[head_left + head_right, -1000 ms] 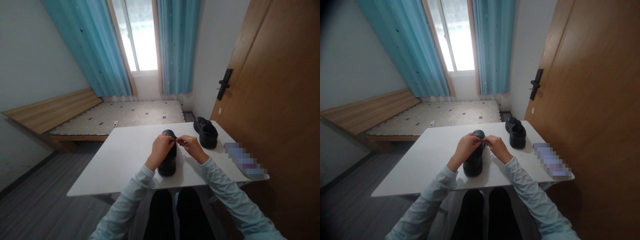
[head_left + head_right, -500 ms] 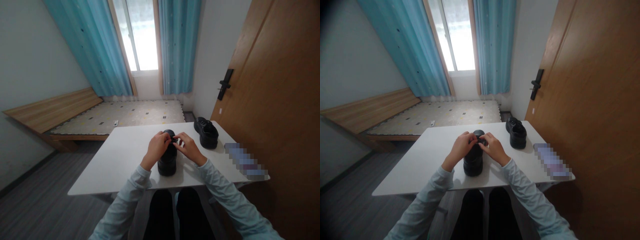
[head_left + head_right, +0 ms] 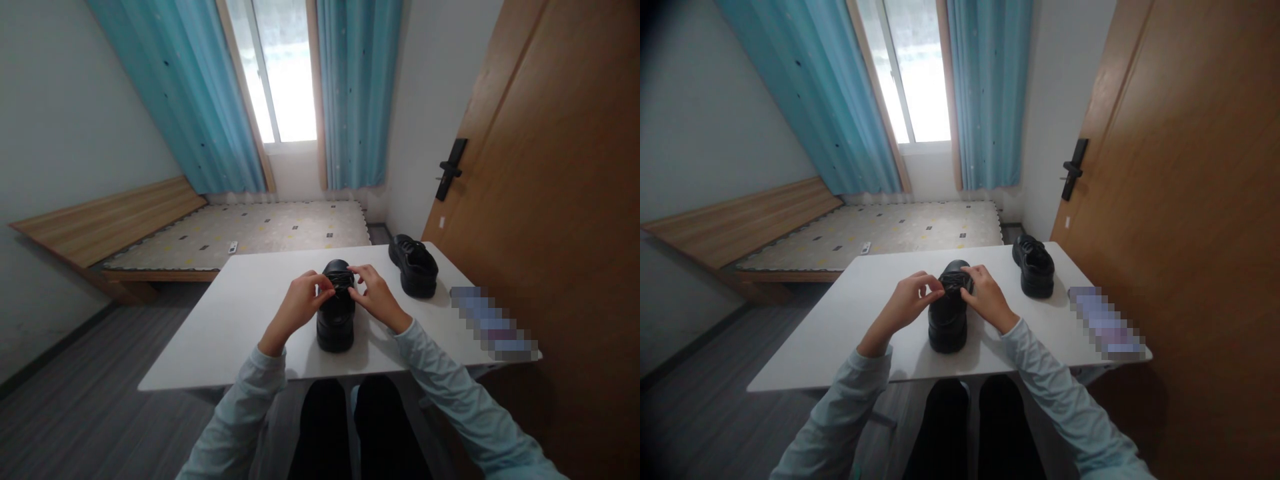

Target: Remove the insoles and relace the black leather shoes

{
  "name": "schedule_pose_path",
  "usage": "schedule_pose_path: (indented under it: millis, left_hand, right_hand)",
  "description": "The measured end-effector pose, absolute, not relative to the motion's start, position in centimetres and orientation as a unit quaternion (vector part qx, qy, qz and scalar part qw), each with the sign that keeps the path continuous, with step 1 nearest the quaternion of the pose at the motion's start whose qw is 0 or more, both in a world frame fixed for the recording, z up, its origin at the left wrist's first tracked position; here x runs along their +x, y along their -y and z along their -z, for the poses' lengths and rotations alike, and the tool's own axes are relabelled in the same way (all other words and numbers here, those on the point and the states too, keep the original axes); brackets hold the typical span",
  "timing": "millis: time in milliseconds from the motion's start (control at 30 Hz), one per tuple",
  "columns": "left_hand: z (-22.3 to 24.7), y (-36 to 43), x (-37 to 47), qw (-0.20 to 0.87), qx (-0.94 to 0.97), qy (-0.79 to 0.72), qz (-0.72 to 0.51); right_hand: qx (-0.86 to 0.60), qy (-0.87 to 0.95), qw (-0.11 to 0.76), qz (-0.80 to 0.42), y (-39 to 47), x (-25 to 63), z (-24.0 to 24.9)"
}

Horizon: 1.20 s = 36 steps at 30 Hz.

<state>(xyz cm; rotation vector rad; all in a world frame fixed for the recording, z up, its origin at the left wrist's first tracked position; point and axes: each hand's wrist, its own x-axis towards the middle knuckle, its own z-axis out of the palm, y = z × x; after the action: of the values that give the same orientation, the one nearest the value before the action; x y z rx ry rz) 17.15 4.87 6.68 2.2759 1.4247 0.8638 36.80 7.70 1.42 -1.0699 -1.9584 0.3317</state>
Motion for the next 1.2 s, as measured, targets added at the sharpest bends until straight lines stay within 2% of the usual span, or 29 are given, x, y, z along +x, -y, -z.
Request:
schedule_pose_path:
  millis: [333, 667, 900, 1033, 1200]
  left_hand:
    - [-6.5, -4.2, 16.3, 0.156, 0.794, -0.502, -0.305]
    - [-5.4, -4.9, 16.3, 0.161, 0.795, -0.517, -0.273]
    - [-6.6, -6.2, 16.3, 0.139, 0.773, -0.550, -0.284]
    - [-6.8, -7.8, 16.7, 0.123, 0.750, -0.584, -0.285]
    - [-5.5, -10.1, 17.0, 0.127, 0.757, -0.587, -0.257]
  right_hand:
    - [-0.406, 0.791, 0.440, -0.125, -7.5, 36.8, -1.5]
    - [-0.373, 0.822, 0.429, -0.029, -6.9, 37.2, -0.9]
    - [-0.366, 0.804, 0.454, -0.114, -7.0, 37.3, -2.5]
    - [-0.436, 0.740, 0.490, -0.150, -9.2, 37.9, -3.3]
    - [-0.459, 0.730, 0.410, -0.296, -12.6, 38.7, -3.2]
